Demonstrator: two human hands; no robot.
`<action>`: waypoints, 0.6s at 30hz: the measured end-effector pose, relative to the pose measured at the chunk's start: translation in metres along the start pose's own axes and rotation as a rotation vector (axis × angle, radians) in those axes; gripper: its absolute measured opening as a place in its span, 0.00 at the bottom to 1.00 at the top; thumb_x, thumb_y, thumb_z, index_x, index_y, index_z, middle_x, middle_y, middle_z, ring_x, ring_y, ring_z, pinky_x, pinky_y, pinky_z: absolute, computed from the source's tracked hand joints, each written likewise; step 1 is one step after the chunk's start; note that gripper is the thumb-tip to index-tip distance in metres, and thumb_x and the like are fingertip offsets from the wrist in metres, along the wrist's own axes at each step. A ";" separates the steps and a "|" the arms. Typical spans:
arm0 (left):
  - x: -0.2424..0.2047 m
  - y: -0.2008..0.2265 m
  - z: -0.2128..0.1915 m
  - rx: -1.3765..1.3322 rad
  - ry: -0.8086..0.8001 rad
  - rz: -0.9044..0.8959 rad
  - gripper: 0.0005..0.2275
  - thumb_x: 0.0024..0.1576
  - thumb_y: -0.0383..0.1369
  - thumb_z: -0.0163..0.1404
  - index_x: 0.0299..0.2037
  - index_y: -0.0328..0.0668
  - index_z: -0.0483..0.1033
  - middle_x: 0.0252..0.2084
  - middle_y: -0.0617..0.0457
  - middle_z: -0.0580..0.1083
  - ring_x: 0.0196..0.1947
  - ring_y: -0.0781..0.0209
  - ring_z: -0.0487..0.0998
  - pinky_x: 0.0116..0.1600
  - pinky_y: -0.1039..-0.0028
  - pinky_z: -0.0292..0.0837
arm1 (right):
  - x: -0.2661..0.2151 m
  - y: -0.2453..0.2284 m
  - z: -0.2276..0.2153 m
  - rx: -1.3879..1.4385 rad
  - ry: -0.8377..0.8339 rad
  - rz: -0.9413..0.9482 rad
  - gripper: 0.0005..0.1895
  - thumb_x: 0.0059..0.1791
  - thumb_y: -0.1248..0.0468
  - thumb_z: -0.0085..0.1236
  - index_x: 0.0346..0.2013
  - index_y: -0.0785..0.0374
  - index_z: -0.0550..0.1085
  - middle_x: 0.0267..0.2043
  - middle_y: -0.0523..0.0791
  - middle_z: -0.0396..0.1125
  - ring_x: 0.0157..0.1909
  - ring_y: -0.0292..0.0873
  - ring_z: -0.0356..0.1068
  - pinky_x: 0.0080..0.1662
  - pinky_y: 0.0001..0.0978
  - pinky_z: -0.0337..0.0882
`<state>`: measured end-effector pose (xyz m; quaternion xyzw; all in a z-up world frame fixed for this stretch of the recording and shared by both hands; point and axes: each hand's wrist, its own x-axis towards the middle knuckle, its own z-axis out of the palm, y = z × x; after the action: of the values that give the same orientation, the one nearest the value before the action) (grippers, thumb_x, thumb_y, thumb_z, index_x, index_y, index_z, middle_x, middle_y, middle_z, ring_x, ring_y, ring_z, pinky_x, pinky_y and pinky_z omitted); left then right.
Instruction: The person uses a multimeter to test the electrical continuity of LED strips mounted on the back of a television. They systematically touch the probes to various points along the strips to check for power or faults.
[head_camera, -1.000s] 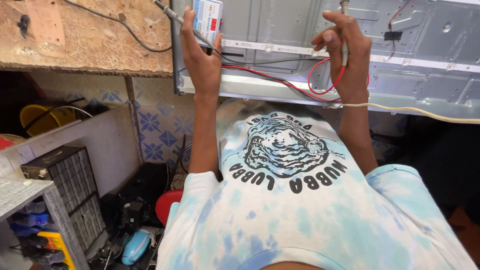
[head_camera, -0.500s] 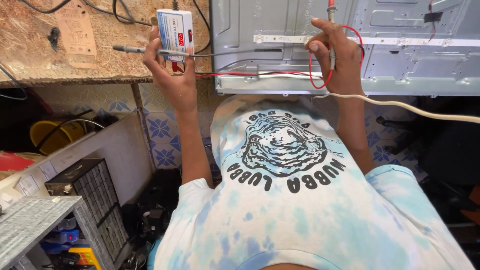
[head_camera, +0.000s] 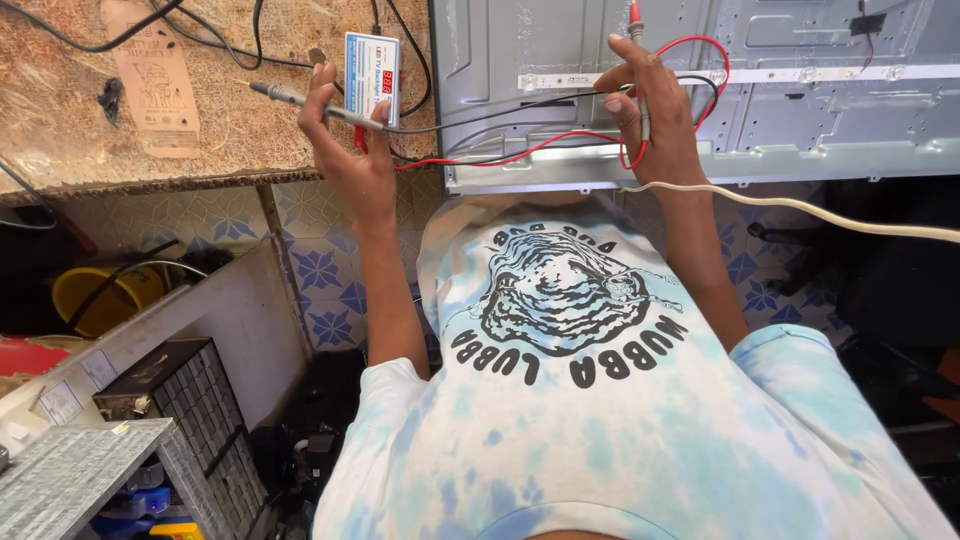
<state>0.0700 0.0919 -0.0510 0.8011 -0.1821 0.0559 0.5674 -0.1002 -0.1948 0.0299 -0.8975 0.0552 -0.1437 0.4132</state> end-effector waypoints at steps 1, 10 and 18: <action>0.000 0.003 0.001 -0.002 -0.004 0.000 0.20 0.67 0.39 0.56 0.63 0.52 0.59 0.69 0.51 0.66 0.75 0.49 0.63 0.81 0.46 0.60 | -0.001 0.001 0.001 -0.001 0.002 0.004 0.22 0.67 0.54 0.35 0.71 0.65 0.60 0.48 0.54 0.72 0.49 0.52 0.69 0.52 0.46 0.65; -0.005 0.071 0.025 -0.242 0.096 0.314 0.20 0.69 0.49 0.41 0.61 0.45 0.61 0.55 0.43 0.74 0.58 0.50 0.78 0.65 0.57 0.77 | -0.016 0.011 0.008 -0.026 -0.019 0.014 0.22 0.66 0.55 0.37 0.72 0.63 0.60 0.51 0.54 0.72 0.54 0.54 0.69 0.59 0.48 0.61; -0.026 0.094 0.063 -0.470 -0.146 0.423 0.17 0.68 0.36 0.38 0.54 0.26 0.71 0.46 0.37 0.79 0.46 0.38 0.83 0.52 0.55 0.78 | -0.049 0.018 0.024 -0.003 -0.144 0.051 0.10 0.57 0.67 0.54 0.52 0.66 0.78 0.23 0.48 0.70 0.28 0.59 0.70 0.39 0.48 0.70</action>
<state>0.0049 0.0121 0.0031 0.5945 -0.3928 0.0715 0.6980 -0.1393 -0.1786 -0.0095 -0.9045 0.0484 -0.0679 0.4183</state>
